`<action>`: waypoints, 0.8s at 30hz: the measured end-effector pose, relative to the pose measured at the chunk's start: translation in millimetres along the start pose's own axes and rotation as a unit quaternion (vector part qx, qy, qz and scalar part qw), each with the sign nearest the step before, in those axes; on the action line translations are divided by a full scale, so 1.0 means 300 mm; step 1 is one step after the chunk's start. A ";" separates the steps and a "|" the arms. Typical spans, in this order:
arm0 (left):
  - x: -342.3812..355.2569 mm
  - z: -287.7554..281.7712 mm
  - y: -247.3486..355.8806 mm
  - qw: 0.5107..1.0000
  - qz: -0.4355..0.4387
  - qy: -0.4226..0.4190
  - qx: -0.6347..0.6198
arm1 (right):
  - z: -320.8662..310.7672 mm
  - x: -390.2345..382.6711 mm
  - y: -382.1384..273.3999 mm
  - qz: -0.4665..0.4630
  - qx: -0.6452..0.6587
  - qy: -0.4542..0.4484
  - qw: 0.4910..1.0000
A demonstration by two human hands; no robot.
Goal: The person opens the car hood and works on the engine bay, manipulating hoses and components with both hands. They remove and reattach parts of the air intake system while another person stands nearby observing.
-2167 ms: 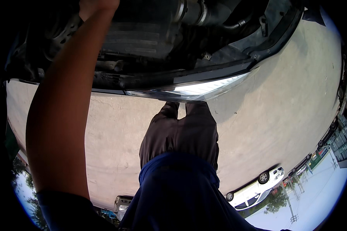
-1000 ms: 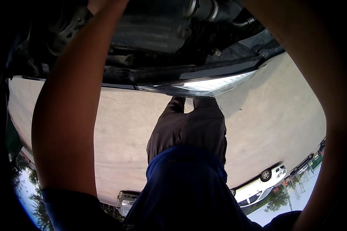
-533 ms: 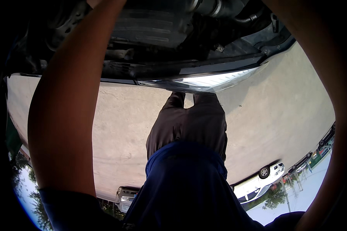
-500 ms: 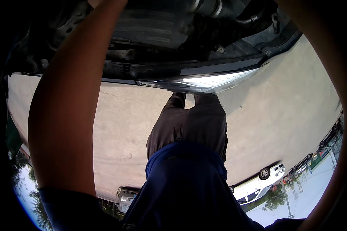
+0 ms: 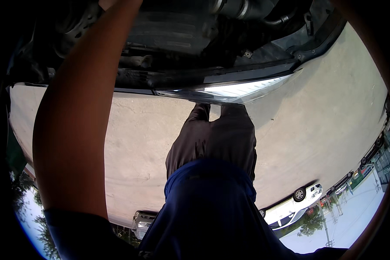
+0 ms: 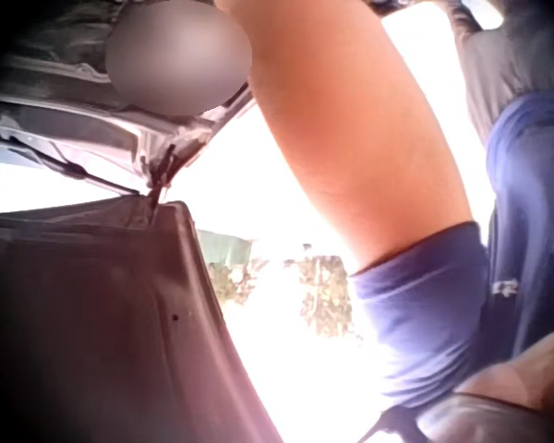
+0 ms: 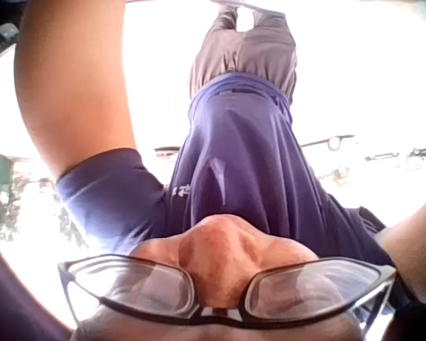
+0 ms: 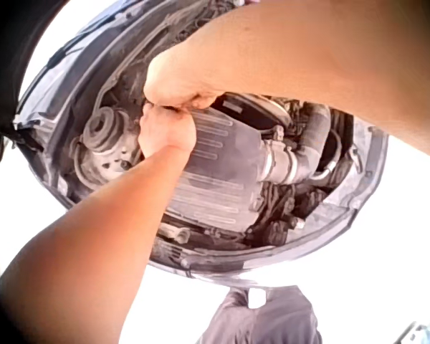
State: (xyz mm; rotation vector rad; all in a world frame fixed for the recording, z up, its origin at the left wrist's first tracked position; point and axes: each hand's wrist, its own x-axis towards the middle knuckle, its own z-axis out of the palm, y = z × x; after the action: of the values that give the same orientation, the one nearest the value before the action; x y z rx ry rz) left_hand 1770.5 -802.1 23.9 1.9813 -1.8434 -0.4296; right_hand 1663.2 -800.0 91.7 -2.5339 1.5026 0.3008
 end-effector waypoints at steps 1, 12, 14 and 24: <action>0.007 0.003 -0.005 1.000 -0.012 0.007 -0.020 | -0.005 0.008 0.001 -0.004 -0.004 0.001 1.000; -0.044 -0.018 0.021 0.999 0.034 0.000 0.020 | 0.005 0.021 -0.009 -0.008 -0.010 -0.001 1.000; -0.013 0.018 -0.008 0.999 0.013 0.045 0.012 | -0.006 0.033 -0.019 -0.015 -0.012 -0.002 1.000; 0.003 0.025 -0.030 0.998 0.027 0.026 0.055 | -0.023 0.081 0.013 -0.032 -0.033 0.009 0.999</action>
State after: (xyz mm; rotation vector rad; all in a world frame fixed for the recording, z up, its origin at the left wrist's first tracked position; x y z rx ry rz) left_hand 1774.8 -803.2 13.1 1.9894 -1.9203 -0.2647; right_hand 1671.8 -824.1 91.7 -2.6369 1.4369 0.3230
